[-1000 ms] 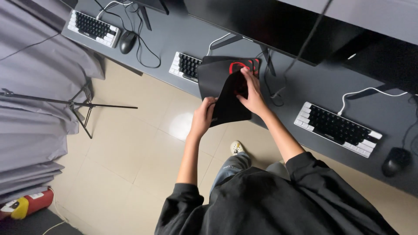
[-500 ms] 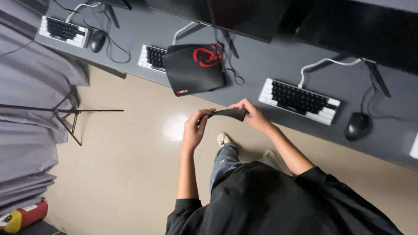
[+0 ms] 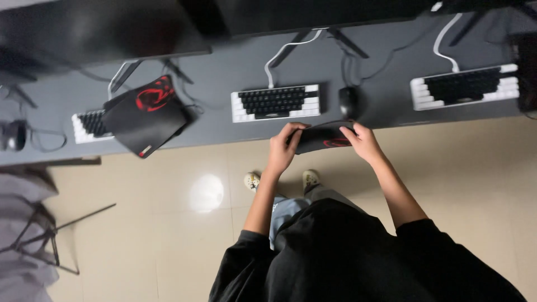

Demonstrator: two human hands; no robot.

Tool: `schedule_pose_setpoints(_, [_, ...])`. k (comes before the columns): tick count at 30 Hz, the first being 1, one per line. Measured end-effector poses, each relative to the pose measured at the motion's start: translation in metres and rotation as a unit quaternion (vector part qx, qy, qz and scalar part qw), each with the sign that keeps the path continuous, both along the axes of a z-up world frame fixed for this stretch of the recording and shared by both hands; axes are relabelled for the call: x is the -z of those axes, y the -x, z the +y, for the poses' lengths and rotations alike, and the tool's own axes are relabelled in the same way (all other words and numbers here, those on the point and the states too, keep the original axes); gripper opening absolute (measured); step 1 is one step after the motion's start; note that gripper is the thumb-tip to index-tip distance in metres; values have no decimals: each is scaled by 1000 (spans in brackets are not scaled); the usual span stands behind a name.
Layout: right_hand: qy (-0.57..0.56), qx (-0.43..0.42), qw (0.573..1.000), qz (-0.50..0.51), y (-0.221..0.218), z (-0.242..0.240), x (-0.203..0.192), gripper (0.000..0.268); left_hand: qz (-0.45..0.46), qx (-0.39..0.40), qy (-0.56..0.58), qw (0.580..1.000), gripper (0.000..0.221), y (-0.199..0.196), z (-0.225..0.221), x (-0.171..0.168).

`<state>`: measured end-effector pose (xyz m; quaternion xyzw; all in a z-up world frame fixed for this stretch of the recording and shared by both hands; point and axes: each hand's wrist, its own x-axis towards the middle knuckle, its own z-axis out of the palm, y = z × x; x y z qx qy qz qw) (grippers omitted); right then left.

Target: The recorder is seen picking up multiple mousepads and placing one at each computer workstation.

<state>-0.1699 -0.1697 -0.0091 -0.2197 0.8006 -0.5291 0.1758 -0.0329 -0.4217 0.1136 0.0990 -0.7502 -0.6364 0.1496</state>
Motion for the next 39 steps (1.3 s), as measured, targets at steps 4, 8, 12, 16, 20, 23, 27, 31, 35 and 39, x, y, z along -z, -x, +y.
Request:
schedule_pose_setpoints(4, [-9,94,993,73,6,72,-6,20,-18,32,40,999,15,62,55,35])
schedule_pose_setpoints(8, [-70,164,976,123,6,105,-38,19,-39,63,72,995,19,119,94,97])
schedule_pose_setpoints(12, [-127,179,959,177,11,115,-89,19,-76,14,258,963,58,167,120,170])
schedule_pose_setpoints(16, [-119,194,937,265,25,132,-96,18,-215,23,273,937,77,200,142,184])
schedule_pose_setpoints(20, [-155,236,929,240,44,137,-100,18,-289,17,352,890,99,219,155,181])
schedule_pose_setpoints(23, [-130,247,929,244,59,136,-97,19,-302,22,370,879,107,224,155,196])
schedule_pose_setpoints(27, [-101,254,933,234,90,129,-65,17,-322,50,302,896,109,230,137,178])
schedule_pose_setpoints(31, [-66,268,947,166,122,110,-49,20,-179,39,214,960,116,224,106,212])
schedule_pose_setpoints(35, [-21,246,965,93,152,85,-23,23,-51,22,152,987,113,215,80,187])
schedule_pose_setpoints(39, [66,233,966,-90,194,62,45,26,-22,-3,144,989,104,206,59,141])
